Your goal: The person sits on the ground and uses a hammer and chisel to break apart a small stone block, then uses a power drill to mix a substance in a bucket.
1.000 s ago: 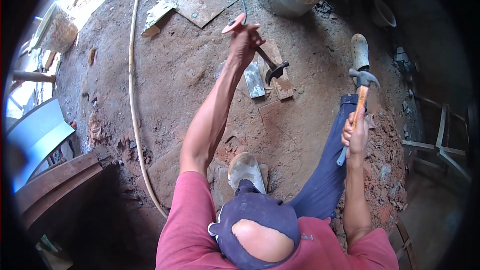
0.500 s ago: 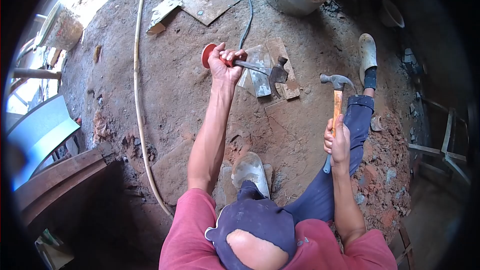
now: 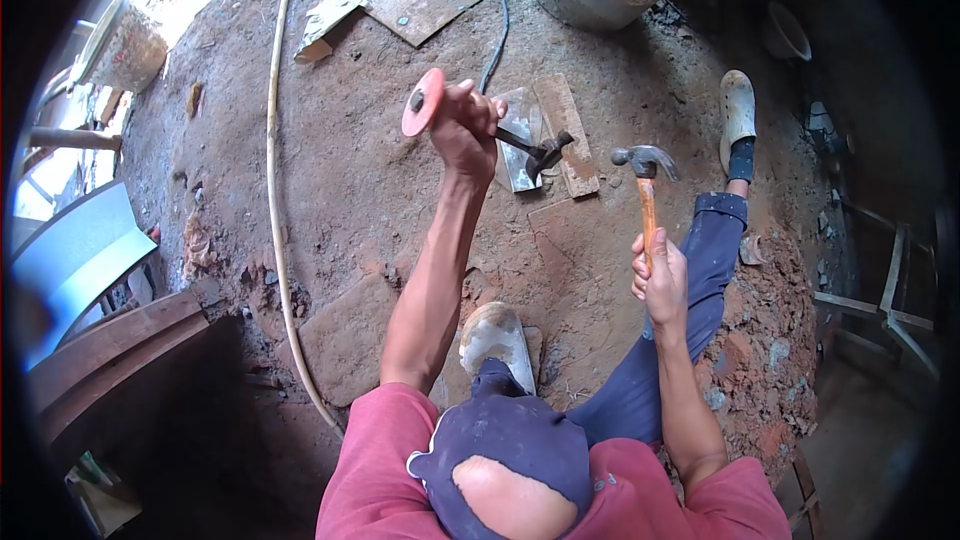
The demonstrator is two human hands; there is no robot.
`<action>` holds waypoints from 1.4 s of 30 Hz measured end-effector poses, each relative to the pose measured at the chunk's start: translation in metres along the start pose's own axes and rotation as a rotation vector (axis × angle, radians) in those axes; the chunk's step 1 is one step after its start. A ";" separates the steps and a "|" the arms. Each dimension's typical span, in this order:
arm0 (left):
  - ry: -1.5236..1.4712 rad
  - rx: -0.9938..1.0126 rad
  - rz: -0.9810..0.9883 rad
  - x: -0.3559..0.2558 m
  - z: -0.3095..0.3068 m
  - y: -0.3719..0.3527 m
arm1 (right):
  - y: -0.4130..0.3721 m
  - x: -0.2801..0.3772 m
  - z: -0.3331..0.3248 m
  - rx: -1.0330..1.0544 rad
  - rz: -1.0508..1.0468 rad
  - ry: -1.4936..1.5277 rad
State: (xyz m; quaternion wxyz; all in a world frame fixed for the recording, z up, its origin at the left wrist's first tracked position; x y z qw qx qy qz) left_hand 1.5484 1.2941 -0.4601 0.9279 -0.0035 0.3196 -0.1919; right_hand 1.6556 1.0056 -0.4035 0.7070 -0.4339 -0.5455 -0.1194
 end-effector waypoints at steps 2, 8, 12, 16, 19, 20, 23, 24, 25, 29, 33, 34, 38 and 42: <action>0.087 0.038 0.066 0.004 0.008 -0.006 | 0.006 -0.001 0.009 0.081 -0.017 -0.110; 0.362 0.078 0.112 0.018 0.021 -0.019 | 0.010 0.084 0.048 0.131 -0.396 -0.074; 0.394 0.101 0.121 0.021 0.032 -0.027 | 0.008 0.104 0.057 0.096 -0.911 0.159; 0.383 0.118 0.124 0.022 0.040 -0.027 | 0.063 0.000 0.016 0.040 -0.450 -0.862; 0.252 0.049 0.150 0.023 0.037 -0.012 | 0.072 0.007 0.008 -0.023 -0.459 -0.689; 0.240 0.071 0.172 0.019 0.038 -0.014 | 0.062 0.011 0.004 -0.058 -0.389 -0.577; 0.156 0.089 0.228 0.002 0.038 -0.001 | 0.067 0.044 0.004 -0.110 -0.435 -0.505; 0.163 0.062 0.238 -0.003 0.033 0.000 | 0.071 0.045 -0.001 -0.173 -0.474 -0.554; 0.169 0.036 0.251 -0.008 0.027 0.003 | 0.080 0.035 -0.009 -0.180 -0.480 -0.555; 0.244 -0.256 0.173 -0.037 0.005 -0.012 | 0.126 -0.031 -0.064 -0.413 -0.499 -0.721; 0.167 -0.373 0.057 -0.038 -0.044 -0.022 | 0.159 -0.065 -0.090 -0.576 -0.261 -0.850; 0.160 -0.384 0.040 -0.037 -0.050 -0.026 | 0.166 -0.071 -0.089 -0.629 -0.345 -0.930; 0.148 -0.417 -0.014 -0.028 -0.064 -0.041 | 0.167 -0.045 -0.034 -0.635 -0.720 -0.869; 0.141 -0.412 -0.072 -0.011 -0.068 -0.050 | 0.198 -0.034 0.033 -0.302 -0.642 -0.828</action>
Point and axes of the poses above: each hand's wrist, its own y-axis towards the middle knuckle, its own z-axis out of the palm, x = y × z, the point moved 5 cm from there along y, towards the middle knuckle, and after that the axes turned 10 degrees about y, right-handed, at the moved point
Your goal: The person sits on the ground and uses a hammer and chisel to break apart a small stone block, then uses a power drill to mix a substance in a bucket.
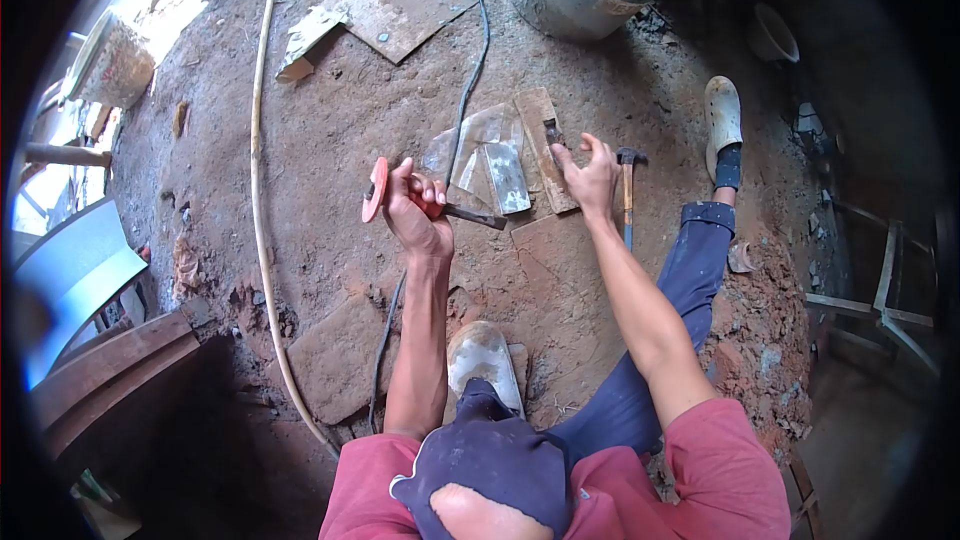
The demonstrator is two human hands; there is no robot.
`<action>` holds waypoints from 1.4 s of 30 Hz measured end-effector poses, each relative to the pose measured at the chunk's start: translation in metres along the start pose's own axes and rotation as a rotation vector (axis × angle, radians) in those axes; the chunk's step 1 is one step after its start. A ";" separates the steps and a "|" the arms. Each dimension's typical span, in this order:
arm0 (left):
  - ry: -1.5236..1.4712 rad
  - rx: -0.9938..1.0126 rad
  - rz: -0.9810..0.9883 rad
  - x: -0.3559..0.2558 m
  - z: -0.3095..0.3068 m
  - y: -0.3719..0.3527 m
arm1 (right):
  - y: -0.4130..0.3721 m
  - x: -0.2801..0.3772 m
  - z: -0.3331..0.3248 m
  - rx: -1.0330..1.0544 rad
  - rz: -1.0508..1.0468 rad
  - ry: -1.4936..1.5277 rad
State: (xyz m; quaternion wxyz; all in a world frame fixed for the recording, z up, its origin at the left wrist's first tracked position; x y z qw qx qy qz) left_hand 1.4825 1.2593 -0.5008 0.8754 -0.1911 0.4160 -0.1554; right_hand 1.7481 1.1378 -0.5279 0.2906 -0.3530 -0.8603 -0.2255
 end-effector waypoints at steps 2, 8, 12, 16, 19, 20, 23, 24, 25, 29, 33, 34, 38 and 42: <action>-0.013 0.011 -0.029 0.006 0.003 -0.009 | 0.011 -0.006 0.024 0.031 -0.035 -0.041; 0.226 0.176 -0.063 -0.001 0.019 -0.034 | -0.008 -0.014 0.020 0.186 0.343 0.813; 0.553 0.322 -0.049 0.003 0.032 -0.046 | -0.061 0.033 -0.005 0.478 0.723 1.645; 0.630 0.423 -0.089 0.014 0.042 -0.061 | -0.093 0.072 -0.022 0.583 0.806 1.858; 0.597 0.466 -0.186 0.015 0.044 -0.072 | -0.103 0.089 -0.025 0.673 0.782 1.962; 0.586 0.487 -0.201 0.014 0.044 -0.074 | -0.105 0.092 -0.026 0.679 0.797 1.999; 0.582 0.515 -0.224 0.007 0.046 -0.081 | -0.108 0.099 -0.026 0.700 0.805 2.056; 0.591 0.526 -0.231 0.005 0.047 -0.082 | -0.108 0.101 -0.026 0.713 0.792 2.079; 0.591 0.525 -0.231 0.004 0.046 -0.083 | -0.109 0.101 -0.026 0.714 0.793 2.078; 0.593 0.538 -0.219 0.002 0.045 -0.084 | -0.111 0.105 -0.027 0.780 0.765 2.111; 0.625 0.570 -0.234 0.001 0.045 -0.085 | -0.113 0.102 -0.027 0.794 0.757 2.115; 0.627 0.569 -0.234 0.002 0.045 -0.085 | -0.113 0.102 -0.027 0.794 0.758 2.117; 0.588 0.524 -0.230 0.004 0.036 -0.082 | -0.111 0.096 -0.029 0.770 0.727 2.047; 0.487 0.448 -0.207 0.004 0.025 -0.072 | -0.104 0.089 -0.029 0.716 0.735 1.955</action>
Point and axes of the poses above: each hand's wrist, its own y-axis towards the middle knuckle, its own z-axis out of the palm, x = y × z, the point moved 5 cm from there along y, towards the middle knuckle, and after that the axes turned 10 degrees about y, right-handed, at the moved point
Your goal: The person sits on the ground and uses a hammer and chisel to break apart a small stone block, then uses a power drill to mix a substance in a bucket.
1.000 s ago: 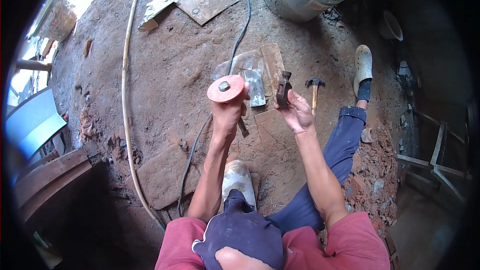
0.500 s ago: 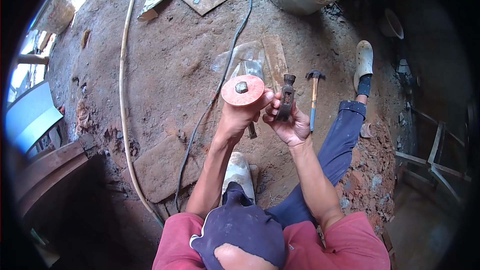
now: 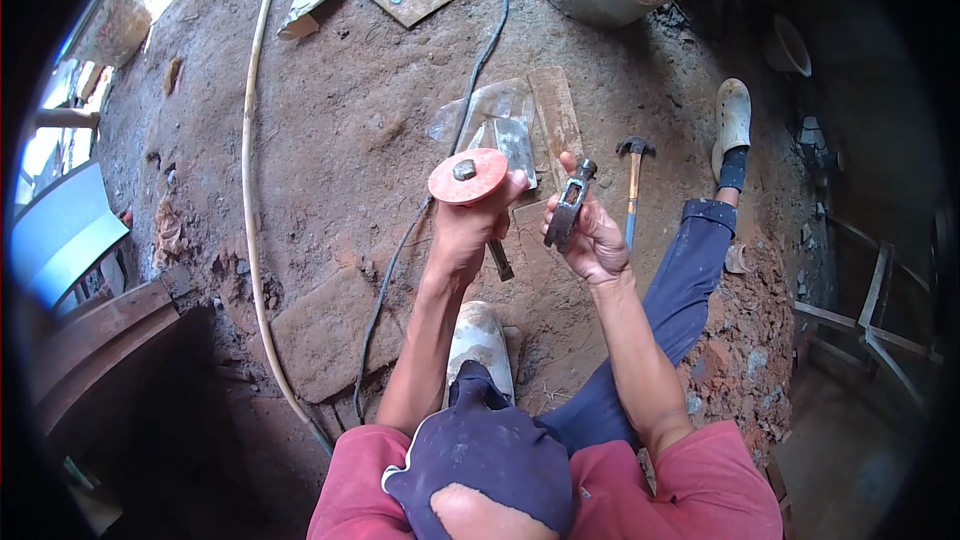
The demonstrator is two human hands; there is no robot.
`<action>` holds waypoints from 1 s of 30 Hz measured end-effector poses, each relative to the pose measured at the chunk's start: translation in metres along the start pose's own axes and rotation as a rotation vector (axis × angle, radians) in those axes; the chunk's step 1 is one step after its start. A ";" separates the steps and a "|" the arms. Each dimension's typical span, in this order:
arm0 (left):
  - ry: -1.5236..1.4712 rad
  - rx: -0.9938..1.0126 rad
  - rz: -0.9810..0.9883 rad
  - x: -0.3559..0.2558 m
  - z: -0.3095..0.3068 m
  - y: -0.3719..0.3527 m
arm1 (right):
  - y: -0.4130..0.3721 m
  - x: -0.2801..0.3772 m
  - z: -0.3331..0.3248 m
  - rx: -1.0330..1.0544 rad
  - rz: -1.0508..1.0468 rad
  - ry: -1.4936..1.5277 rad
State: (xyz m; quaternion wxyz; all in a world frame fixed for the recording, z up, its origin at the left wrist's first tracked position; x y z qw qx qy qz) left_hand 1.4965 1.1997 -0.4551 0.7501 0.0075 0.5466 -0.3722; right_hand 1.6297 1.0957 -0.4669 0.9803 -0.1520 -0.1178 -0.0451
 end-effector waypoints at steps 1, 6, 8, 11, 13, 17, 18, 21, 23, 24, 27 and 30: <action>0.001 -0.003 0.001 0.000 -0.003 0.002 | 0.002 0.002 -0.002 0.002 0.002 0.001; -0.251 -0.260 0.009 0.001 -0.035 0.010 | 0.014 0.043 -0.041 -0.182 -0.231 -0.286; -0.295 -0.301 0.049 0.000 -0.046 0.014 | 0.027 0.057 -0.052 -0.228 -0.289 -0.428; -0.321 -0.306 0.049 -0.004 -0.053 0.012 | 0.051 0.069 -0.069 -0.238 -0.356 -0.683; -0.295 -0.289 0.040 -0.003 -0.056 0.012 | 0.066 0.076 -0.069 -0.264 -0.418 -1.112; -0.289 -0.286 0.009 0.002 -0.055 0.013 | 0.092 0.075 -0.071 -0.206 -0.297 -1.282; -0.351 -0.298 0.023 0.004 -0.054 0.014 | 0.092 0.074 -0.057 -0.155 -0.307 -1.439; -0.428 -0.341 0.036 0.009 -0.058 0.020 | 0.098 0.072 -0.060 0.012 -0.329 -2.067; -0.437 -0.340 0.039 0.007 -0.060 0.022 | 0.099 0.075 -0.064 -0.041 -0.297 -2.001; -0.491 -0.348 0.033 0.007 -0.061 0.024 | 0.100 0.074 -0.059 0.022 -0.309 -2.024; -0.531 -0.388 0.018 0.005 -0.063 0.029 | 0.097 0.071 -0.058 0.092 -0.314 -1.995; -0.561 -0.391 0.056 -0.001 -0.059 0.033 | 0.097 0.071 -0.055 0.115 -0.289 -1.949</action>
Point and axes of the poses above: each hand's wrist, its own y-axis towards the middle knuckle, its own z-axis out of the palm, x = y × z, the point moved 5 cm from there along y, towards the middle knuckle, and after that the axes turned 10 degrees about y, right-handed, at the moved point
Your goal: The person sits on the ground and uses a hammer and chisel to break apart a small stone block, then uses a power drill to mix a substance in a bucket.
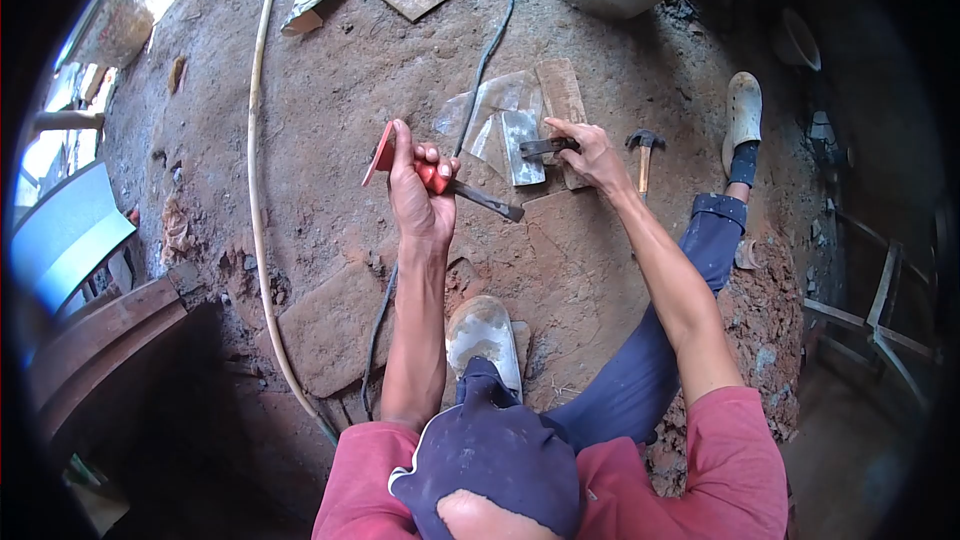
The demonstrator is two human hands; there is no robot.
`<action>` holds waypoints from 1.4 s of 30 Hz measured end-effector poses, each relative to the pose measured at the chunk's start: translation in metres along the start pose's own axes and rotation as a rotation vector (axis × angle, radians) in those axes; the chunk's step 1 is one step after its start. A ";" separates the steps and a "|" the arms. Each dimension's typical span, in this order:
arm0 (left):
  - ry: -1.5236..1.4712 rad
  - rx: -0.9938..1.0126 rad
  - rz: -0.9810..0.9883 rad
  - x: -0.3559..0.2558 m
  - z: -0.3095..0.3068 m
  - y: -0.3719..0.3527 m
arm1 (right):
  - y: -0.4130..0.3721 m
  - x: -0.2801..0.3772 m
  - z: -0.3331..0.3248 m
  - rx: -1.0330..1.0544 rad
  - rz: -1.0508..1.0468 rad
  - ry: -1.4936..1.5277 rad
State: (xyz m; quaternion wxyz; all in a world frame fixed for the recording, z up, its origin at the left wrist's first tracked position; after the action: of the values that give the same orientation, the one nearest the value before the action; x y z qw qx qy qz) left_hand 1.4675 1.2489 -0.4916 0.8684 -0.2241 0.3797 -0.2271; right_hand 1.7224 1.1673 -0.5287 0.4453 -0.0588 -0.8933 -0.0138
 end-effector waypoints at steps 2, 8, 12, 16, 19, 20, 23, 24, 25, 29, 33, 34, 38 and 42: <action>0.032 0.049 0.039 0.003 0.006 0.008 | 0.000 0.002 0.000 0.011 0.002 -0.001; 0.091 0.370 0.153 0.026 0.059 0.035 | -0.007 -0.001 -0.001 -0.040 0.042 -0.043; 0.334 0.501 0.237 0.042 0.104 0.047 | -0.022 0.007 -0.011 -0.191 0.012 -0.103; 0.557 0.641 0.235 0.065 0.135 0.051 | -0.058 0.003 -0.025 -0.358 0.140 0.043; 0.936 0.707 0.347 0.076 0.150 0.045 | -0.093 -0.009 -0.033 -0.465 0.284 0.164; 0.973 0.730 0.292 0.086 0.152 0.048 | -0.104 -0.012 -0.036 -0.504 0.330 0.177; 1.111 0.773 0.469 0.096 0.160 0.041 | -0.132 -0.025 -0.040 -0.584 0.381 0.250; 1.169 0.785 0.416 0.093 0.163 0.033 | -0.140 -0.029 -0.042 -0.613 0.395 0.257; 1.168 0.790 0.414 0.094 0.163 0.033 | -0.147 -0.034 -0.044 -0.643 0.410 0.265; 1.145 0.846 0.470 0.097 0.161 0.030 | -0.166 -0.052 -0.044 -0.694 0.445 0.309; 1.103 0.858 0.513 0.095 0.160 0.028 | -0.171 -0.061 -0.041 -0.717 0.468 0.351; 1.105 0.857 0.514 0.095 0.160 0.028 | -0.171 -0.063 -0.041 -0.727 0.467 0.328; 1.075 0.892 0.541 0.098 0.160 0.029 | -0.171 -0.070 -0.042 -0.765 0.498 0.215; 1.118 0.946 0.566 0.099 0.160 0.025 | -0.170 -0.083 -0.046 -0.793 0.599 -0.007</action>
State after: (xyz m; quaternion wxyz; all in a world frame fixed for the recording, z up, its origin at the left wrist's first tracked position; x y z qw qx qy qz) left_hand 1.6548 1.2475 -0.4632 0.5766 0.4222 0.6660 -0.2139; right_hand 1.7886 0.9877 -0.5621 0.3701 -0.4777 -0.7647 -0.2238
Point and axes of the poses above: each hand's wrist, its own y-axis towards the middle knuckle, its own z-axis out of the palm, x = y × z, the point moved 5 cm from there along y, towards the middle knuckle, and after that the axes turned 10 degrees about y, right-handed, at the moved point
